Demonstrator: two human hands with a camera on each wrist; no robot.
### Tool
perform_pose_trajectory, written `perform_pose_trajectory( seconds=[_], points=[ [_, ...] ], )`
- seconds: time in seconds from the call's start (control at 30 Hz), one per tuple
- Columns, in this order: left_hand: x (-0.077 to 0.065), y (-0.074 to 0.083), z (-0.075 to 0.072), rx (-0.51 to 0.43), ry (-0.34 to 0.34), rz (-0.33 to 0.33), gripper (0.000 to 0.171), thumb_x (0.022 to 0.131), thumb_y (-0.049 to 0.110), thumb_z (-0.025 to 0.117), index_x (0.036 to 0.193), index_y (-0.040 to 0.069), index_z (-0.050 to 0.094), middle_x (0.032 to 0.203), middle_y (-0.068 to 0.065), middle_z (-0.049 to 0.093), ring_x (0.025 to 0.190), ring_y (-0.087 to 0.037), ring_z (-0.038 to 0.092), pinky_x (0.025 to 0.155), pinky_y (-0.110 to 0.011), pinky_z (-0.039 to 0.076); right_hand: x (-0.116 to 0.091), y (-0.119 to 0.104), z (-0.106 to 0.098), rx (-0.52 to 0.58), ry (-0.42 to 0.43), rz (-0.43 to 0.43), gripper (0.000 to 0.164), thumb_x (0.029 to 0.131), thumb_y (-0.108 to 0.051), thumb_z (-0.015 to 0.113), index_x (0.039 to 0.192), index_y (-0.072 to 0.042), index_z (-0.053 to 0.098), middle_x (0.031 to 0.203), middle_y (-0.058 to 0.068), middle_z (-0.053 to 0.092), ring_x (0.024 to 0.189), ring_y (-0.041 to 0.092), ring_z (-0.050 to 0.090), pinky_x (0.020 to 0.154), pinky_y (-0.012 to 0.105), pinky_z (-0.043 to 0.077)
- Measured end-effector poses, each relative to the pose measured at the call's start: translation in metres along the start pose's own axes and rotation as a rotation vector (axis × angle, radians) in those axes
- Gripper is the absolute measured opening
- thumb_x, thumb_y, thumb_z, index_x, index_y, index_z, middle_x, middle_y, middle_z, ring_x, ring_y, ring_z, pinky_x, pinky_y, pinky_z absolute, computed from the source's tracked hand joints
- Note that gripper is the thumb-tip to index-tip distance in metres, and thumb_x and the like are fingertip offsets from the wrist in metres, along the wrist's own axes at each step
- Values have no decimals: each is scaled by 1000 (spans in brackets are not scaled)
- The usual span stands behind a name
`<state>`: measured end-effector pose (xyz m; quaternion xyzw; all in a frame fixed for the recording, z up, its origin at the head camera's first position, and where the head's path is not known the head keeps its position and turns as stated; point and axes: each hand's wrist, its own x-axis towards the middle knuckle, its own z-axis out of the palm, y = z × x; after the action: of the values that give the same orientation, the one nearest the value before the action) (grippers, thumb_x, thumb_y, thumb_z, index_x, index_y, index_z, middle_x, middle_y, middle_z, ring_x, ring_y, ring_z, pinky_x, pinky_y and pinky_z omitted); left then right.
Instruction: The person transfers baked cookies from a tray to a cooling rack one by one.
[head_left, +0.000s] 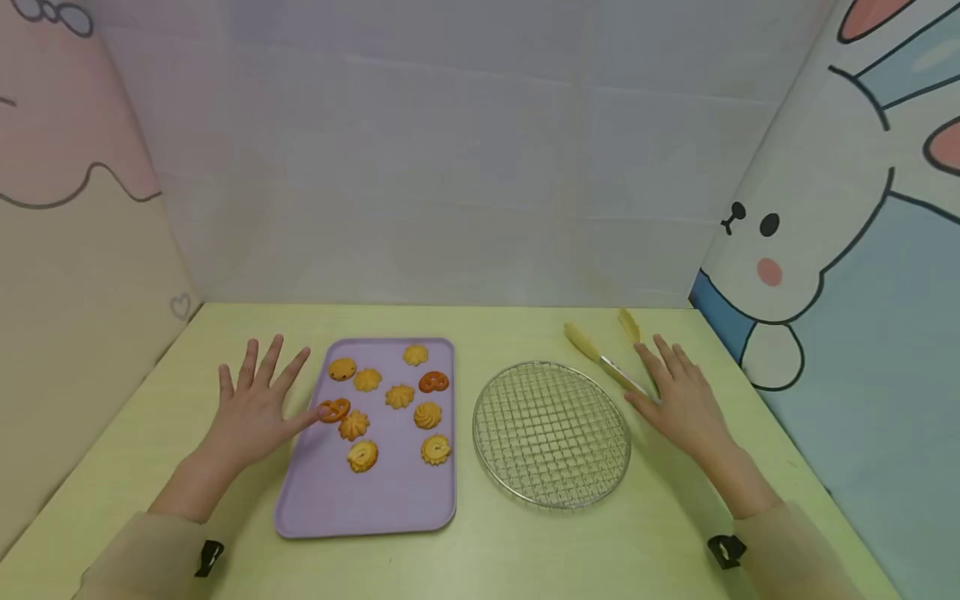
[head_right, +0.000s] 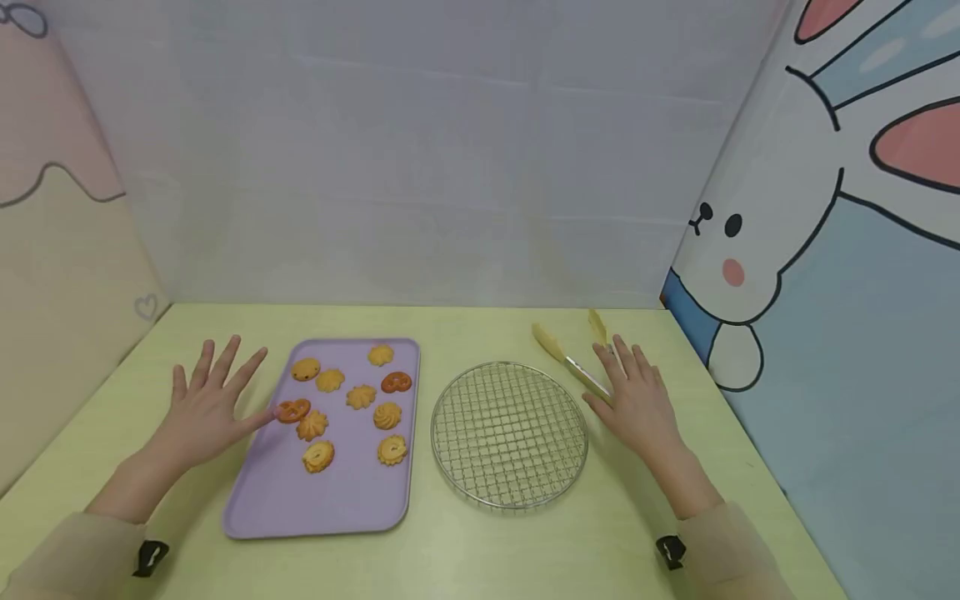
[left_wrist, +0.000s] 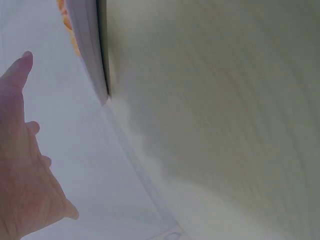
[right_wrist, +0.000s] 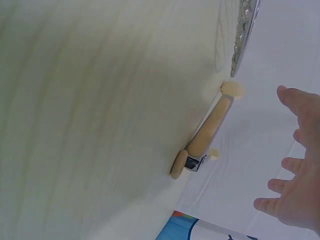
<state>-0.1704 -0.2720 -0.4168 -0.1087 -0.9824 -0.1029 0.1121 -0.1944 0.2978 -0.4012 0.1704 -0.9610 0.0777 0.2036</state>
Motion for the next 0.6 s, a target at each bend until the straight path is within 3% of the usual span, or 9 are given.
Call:
perform_pose_trajectory(
  seconds=[0.13, 0.23, 0.37, 0.6],
  points=[
    [5, -7, 6, -53, -36, -21, 95, 83, 53, 63, 153, 22, 7, 157, -15, -10, 140, -37, -22, 101, -73, -6, 6, 7, 7, 61, -29, 63, 72, 83, -26, 72, 142, -5, 37, 145, 30, 30, 126, 55, 31, 90, 69, 36],
    [8, -12, 9, -104, -88, -53, 99, 83, 52, 64, 153, 19, 3, 156, -20, -8, 139, -46, -11, 99, -76, 2, 11, 12, 11, 115, -90, 120, 72, 86, -26, 68, 145, -5, 31, 147, 30, 24, 128, 55, 27, 89, 71, 34],
    [12, -17, 12, -166, -153, -73, 102, 83, 50, 65, 153, 12, 1, 153, -30, 2, 135, -56, 5, 97, -76, 10, 20, 21, 18, 181, -179, 171, 76, 89, -29, 65, 148, -3, 24, 148, 31, 19, 128, 56, 25, 94, 70, 31],
    [21, -24, 19, -332, -227, -54, 103, 82, 39, 71, 149, -4, 5, 143, -40, 21, 126, -60, 22, 101, -68, 20, 32, 35, 34, 304, -311, 240, 84, 90, -30, 63, 149, 2, 13, 146, 37, 14, 128, 58, 22, 100, 68, 26]
  ],
)
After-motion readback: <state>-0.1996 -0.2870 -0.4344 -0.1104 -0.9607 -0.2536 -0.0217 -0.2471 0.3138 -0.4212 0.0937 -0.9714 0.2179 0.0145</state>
